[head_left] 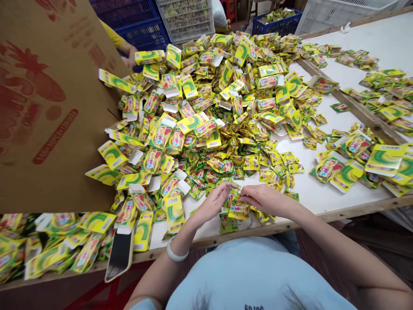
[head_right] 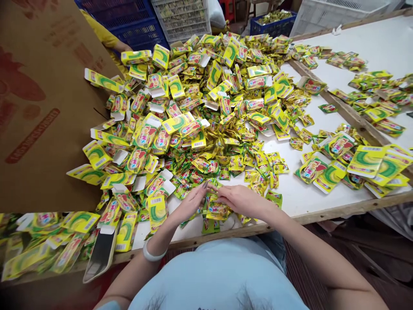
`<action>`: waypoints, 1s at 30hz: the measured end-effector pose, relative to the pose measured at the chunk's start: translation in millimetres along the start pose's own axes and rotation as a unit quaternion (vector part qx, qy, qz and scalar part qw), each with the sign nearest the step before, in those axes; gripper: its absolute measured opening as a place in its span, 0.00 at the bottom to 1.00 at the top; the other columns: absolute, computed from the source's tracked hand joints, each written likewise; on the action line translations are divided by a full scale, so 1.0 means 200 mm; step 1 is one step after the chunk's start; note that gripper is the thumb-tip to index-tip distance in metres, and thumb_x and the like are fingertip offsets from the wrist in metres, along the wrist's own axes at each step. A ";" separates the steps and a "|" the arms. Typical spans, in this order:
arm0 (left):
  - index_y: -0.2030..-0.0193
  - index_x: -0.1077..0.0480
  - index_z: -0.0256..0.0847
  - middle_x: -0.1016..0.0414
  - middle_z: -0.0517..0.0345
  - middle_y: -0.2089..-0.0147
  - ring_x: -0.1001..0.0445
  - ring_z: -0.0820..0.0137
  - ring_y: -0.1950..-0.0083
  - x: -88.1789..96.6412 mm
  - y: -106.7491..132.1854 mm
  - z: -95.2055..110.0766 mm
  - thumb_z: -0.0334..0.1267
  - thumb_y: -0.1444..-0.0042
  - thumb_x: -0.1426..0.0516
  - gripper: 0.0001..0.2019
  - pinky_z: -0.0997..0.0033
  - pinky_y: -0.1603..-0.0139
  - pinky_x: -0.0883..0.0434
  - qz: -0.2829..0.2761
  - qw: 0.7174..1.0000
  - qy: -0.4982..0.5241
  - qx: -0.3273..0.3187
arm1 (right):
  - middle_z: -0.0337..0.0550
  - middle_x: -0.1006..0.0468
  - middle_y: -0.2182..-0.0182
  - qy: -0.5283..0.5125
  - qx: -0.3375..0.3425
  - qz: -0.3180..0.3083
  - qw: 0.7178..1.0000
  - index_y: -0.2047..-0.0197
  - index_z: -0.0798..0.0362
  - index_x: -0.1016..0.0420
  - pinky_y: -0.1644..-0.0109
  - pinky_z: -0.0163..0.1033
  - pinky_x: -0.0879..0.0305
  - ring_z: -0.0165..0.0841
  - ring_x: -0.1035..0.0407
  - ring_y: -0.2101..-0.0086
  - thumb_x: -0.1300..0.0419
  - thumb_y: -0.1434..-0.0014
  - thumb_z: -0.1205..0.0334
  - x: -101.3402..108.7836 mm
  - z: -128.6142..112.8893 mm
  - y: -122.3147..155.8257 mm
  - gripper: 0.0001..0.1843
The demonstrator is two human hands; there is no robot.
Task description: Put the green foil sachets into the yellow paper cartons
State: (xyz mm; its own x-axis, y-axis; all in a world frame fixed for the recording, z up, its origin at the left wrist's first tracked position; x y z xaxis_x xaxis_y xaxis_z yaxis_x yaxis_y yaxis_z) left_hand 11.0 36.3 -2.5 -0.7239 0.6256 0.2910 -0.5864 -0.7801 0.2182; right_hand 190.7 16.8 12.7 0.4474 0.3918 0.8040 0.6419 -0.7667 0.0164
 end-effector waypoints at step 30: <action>0.33 0.47 0.42 0.38 0.41 0.37 0.39 0.57 0.33 -0.13 -0.09 0.14 0.36 0.34 0.52 0.23 0.53 0.34 0.36 0.060 0.964 -0.215 -0.148 | 0.41 0.21 0.68 -0.574 -0.171 0.209 0.773 0.52 0.50 0.32 0.74 0.38 0.26 0.32 0.26 0.75 0.39 0.42 0.40 -0.21 0.14 0.05 0.25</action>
State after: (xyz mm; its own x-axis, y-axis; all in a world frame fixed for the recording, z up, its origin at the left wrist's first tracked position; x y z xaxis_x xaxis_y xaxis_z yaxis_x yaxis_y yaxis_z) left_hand 50.7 34.4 12.6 -0.6134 0.4182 0.6700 -0.6312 -0.7694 -0.0975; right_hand 195.6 6.5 -37.7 0.9553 0.1168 -0.2717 0.1780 -0.9608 0.2127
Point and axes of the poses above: each hand's wrist, its own y-axis away from the middle knuckle, its own x-axis out of the back of the hand, z = x × y, the point moved 3 cm from there along -y, towards the middle knuckle
